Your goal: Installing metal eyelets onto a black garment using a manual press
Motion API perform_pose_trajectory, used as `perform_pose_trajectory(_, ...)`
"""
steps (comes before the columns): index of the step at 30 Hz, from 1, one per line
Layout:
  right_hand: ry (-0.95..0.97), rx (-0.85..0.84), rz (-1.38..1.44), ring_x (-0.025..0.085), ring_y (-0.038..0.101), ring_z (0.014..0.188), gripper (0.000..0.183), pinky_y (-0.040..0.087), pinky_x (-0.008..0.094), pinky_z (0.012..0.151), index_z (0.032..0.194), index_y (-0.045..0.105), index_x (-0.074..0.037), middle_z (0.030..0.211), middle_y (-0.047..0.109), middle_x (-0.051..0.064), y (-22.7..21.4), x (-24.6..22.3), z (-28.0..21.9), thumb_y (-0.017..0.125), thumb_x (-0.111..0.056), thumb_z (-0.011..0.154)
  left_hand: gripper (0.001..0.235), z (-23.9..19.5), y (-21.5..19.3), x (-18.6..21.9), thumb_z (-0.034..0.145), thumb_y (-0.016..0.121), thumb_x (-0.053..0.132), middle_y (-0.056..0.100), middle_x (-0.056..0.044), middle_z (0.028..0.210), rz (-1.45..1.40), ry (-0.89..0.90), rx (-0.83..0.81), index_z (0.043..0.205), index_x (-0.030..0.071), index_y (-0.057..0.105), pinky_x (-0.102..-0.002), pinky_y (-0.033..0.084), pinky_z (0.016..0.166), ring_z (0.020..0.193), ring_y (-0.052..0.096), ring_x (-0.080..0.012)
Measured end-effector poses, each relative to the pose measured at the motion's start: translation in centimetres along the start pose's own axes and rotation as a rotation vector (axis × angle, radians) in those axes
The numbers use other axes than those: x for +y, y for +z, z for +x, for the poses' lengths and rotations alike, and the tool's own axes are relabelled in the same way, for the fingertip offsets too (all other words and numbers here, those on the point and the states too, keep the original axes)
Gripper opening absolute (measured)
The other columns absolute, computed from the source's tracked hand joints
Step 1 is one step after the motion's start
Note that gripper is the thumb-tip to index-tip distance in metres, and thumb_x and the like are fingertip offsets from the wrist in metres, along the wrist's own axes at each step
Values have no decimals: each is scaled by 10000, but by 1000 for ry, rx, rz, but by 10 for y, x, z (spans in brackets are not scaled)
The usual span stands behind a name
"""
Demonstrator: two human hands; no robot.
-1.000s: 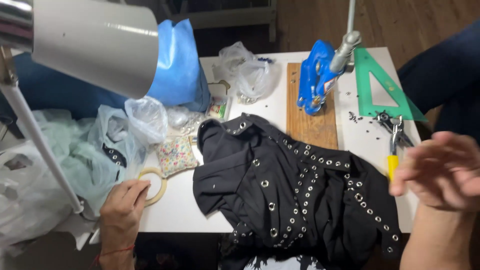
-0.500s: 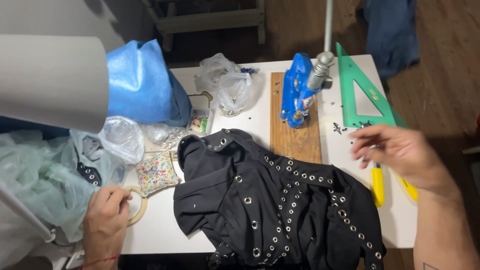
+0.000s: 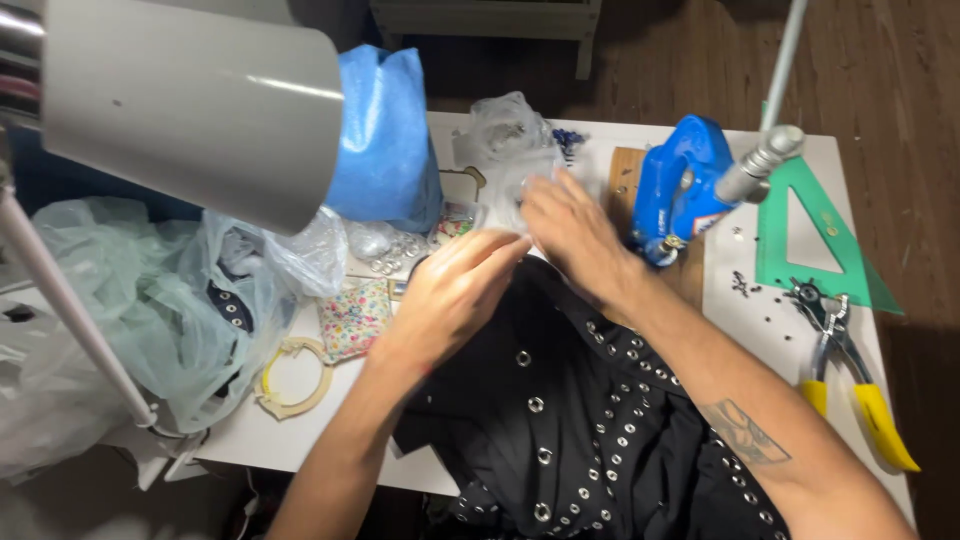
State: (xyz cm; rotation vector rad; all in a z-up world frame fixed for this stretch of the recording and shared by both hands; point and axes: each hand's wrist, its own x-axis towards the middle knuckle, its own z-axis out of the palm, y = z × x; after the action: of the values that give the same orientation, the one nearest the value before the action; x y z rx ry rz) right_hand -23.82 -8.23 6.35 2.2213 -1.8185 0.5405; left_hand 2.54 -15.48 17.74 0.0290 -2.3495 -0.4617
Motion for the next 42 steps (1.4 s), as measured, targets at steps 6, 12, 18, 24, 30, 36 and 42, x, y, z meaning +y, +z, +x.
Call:
perform_pose_trajectory(6, -18, -183, -232, 257, 609, 1525, 248, 319, 572, 1410, 1306, 742, -167, 1299, 735, 45, -3, -38, -36, 686, -237, 1075, 289, 3, 62, -66, 1207, 481, 161, 885, -72, 1167, 261, -63, -440, 1291, 152, 757, -437, 515, 954, 1197, 801, -263)
perform_pose_trajectory(12, 33, -315, -236, 254, 646, 1450, 339, 426, 545, 1272, 1452, 700, -167, 1385, 719, 60, -40, -40, -43, 535, -200, 1158, 198, -47, 99, -102, 1034, 600, 278, 819, -12, 1054, 459, 70, -416, 1095, 232, 783, -552, 455, 1025, 1092, 698, -258)
perform_pose_trajectory(18, 131, -206, -219, 226, 780, 972, 335, 532, 393, 909, 1472, 649, -207, 1130, 741, -15, -18, -19, -25, 510, -198, 1168, 291, -35, 95, -94, 1045, 598, 322, 740, -90, 1278, 426, 98, -493, 1169, 157, 803, -615, 415, 1145, 1338, 620, -304)
perform_pose_trajectory(24, 374, -275, 61, 291, 843, 991, 153, 667, 439, 815, 1258, 781, -312, 1193, 807, -91, -19, 3, 9, 700, -357, 1136, 281, -37, 99, -94, 1086, 607, 345, 740, -106, 1059, 399, 118, -404, 1203, 127, 739, -627, 396, 1170, 1314, 638, -318)
perform_pose_trajectory(30, 396, -356, 106, 418, 856, 1028, 175, 700, 595, 842, 1240, 824, -258, 1373, 776, -76, -41, -12, 30, 770, -294, 1077, 325, -29, 89, -82, 1047, 656, 347, 731, -141, 1337, 444, 45, -404, 1203, 103, 805, -696, 386, 1242, 1376, 620, -314)
perform_pose_trajectory(36, 442, -437, 86, 433, 863, 1006, 205, 704, 606, 839, 1226, 804, -181, 1306, 771, -46, -35, -7, 24, 796, -285, 1049, 348, -26, 85, -71, 1122, 598, 331, 760, -199, 1401, 462, -45, -421, 1179, 77, 829, -695, 371, 1241, 1414, 663, -322)
perform_pose_trajectory(42, 381, -381, 133, 457, 867, 1007, 204, 711, 615, 851, 1214, 848, -270, 1396, 773, -65, -70, -30, 46, 664, -232, 1133, 370, -38, 90, -70, 1145, 580, 304, 798, -247, 1409, 429, -78, -389, 1225, 39, 825, -689, 403, 1251, 1384, 716, -365)
